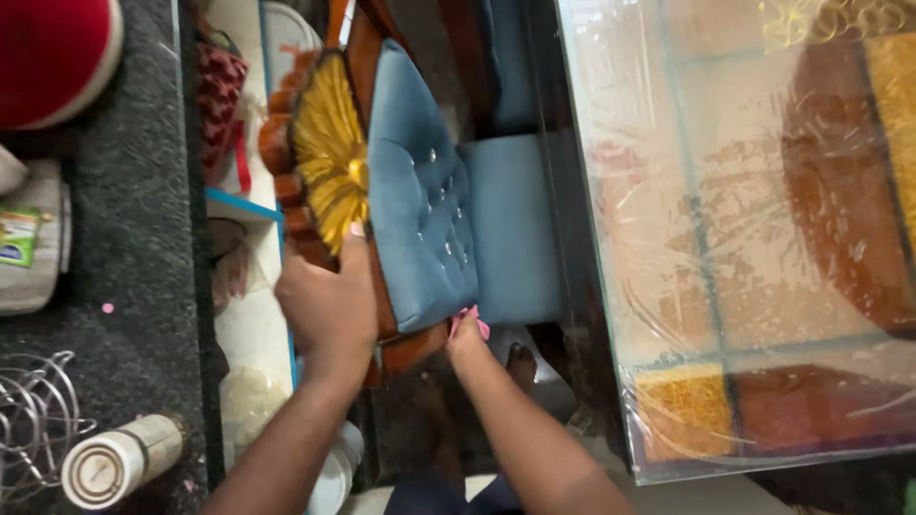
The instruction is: The person wipes a glass dining table with a pink cloth, then moves to wipe the wooden armrests of a nearby chair. The person uses a pink cloth to clean the surfaces.
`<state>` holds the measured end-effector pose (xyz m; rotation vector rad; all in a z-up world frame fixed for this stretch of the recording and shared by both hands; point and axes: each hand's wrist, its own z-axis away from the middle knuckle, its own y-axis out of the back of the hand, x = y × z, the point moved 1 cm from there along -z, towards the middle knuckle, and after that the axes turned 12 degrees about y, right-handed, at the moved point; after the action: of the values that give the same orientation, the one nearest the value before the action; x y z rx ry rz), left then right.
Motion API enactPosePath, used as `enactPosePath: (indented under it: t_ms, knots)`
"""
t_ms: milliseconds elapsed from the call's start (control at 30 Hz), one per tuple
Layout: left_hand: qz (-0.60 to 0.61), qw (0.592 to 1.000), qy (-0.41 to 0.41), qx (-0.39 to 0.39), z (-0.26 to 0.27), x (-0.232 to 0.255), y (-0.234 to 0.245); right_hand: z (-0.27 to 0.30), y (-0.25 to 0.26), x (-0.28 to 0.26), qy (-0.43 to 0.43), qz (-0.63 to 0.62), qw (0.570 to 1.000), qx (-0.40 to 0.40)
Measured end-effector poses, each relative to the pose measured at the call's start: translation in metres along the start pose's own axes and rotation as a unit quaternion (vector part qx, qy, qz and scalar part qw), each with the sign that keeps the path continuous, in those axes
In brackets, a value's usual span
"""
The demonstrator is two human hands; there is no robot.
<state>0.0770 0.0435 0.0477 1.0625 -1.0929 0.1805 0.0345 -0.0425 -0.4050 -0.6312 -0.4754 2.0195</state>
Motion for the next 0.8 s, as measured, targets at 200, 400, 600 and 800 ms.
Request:
enactPosePath:
  t_ms: [200,400,600,800]
  knots:
    - [-0.053,0.998,0.039,0.013,0.001,-0.001,0.000,-0.029,0.017,-0.006,0.049,-0.041,0.998,0.004]
    - [0.004,1.000,-0.015,0.005,0.008,0.007,0.003,-0.031,0.019,-0.003,0.032,-0.004,0.999,0.009]
    - [-0.008,1.000,0.028,0.007,0.006,0.006,0.004,0.029,-0.020,-0.009,-0.044,-0.011,0.998,0.039]
    - [0.012,0.993,0.109,-0.032,0.002,-0.001,0.003,0.158,-0.117,-0.037,-0.145,-0.030,0.988,0.044]
